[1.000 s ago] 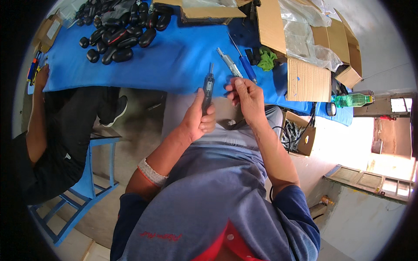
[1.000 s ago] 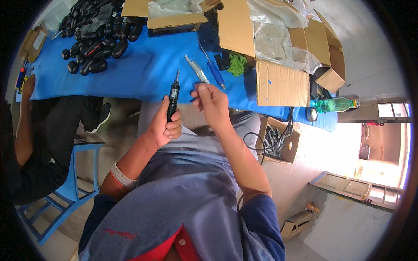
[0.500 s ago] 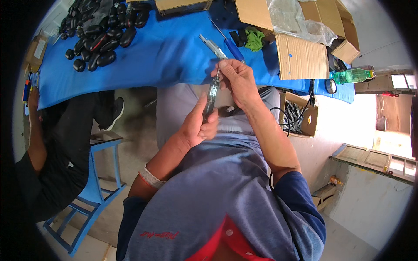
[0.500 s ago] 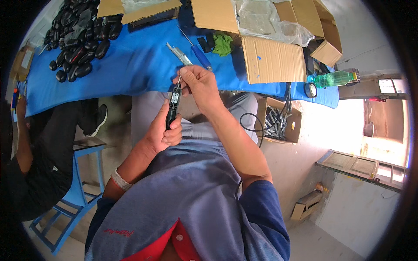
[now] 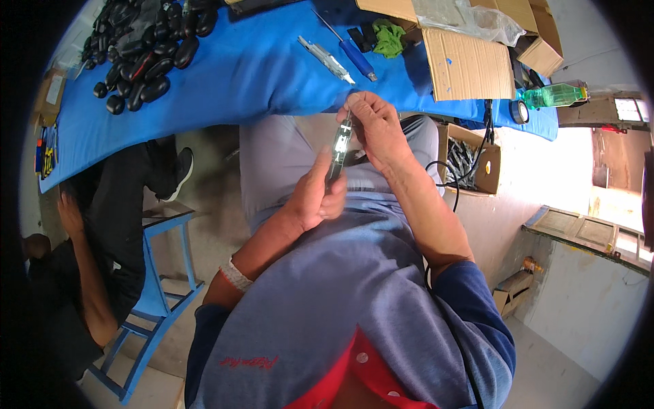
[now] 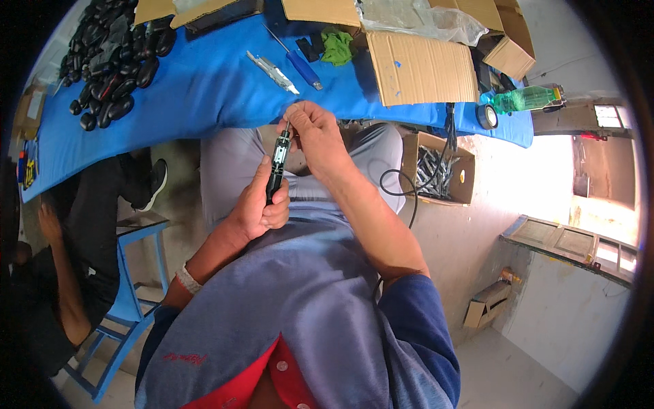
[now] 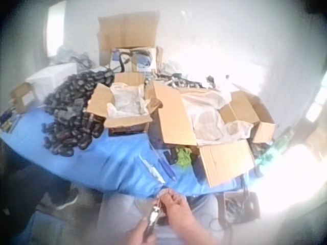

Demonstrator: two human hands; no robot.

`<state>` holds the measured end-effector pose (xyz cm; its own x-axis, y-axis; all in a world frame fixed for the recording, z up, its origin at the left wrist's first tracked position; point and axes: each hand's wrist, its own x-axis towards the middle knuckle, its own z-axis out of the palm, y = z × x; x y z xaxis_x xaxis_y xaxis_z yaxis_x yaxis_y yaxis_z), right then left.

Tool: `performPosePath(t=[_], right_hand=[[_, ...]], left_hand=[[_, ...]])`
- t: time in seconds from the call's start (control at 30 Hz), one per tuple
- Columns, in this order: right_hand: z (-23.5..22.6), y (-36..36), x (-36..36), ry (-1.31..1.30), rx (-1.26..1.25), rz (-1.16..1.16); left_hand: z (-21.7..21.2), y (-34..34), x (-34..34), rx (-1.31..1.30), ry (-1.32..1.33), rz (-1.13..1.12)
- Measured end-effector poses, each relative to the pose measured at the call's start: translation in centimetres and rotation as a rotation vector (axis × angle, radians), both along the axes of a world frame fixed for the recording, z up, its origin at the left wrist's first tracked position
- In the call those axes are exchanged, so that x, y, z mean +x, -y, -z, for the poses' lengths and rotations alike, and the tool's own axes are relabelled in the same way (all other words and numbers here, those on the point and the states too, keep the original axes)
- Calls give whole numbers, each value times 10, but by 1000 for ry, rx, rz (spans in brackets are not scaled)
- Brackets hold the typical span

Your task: The person uses hands and tools to assemble small electronic components, including using a screwdriver to tighten parts and picking up items from boxes.

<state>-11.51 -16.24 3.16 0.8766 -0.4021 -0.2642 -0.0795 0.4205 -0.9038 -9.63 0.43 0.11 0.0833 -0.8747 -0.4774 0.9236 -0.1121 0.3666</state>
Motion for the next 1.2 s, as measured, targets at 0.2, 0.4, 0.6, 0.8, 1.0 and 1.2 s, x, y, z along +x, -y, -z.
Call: performPosePath(t=[0.2,0.4,0.6,0.8,1.0,1.2], right_hand=[[3,3,-10,-46,41,-6],[4,-2,-21,3,-52,9],[11,-2,-26,7,-159,42],[19,3,-29,40,-32,-6],[18,3,-31,70,-110,-48],[23,1,-37,28,-6,23]], left_hand=[[-1,2,-8,14,13,5],[1,2,-11,14,58,11],[1,5,-10,14,22,33],[4,3,-11,2,-20,61],[8,1,-10,-11,-29,55],[4,5,-11,50,32,25]])
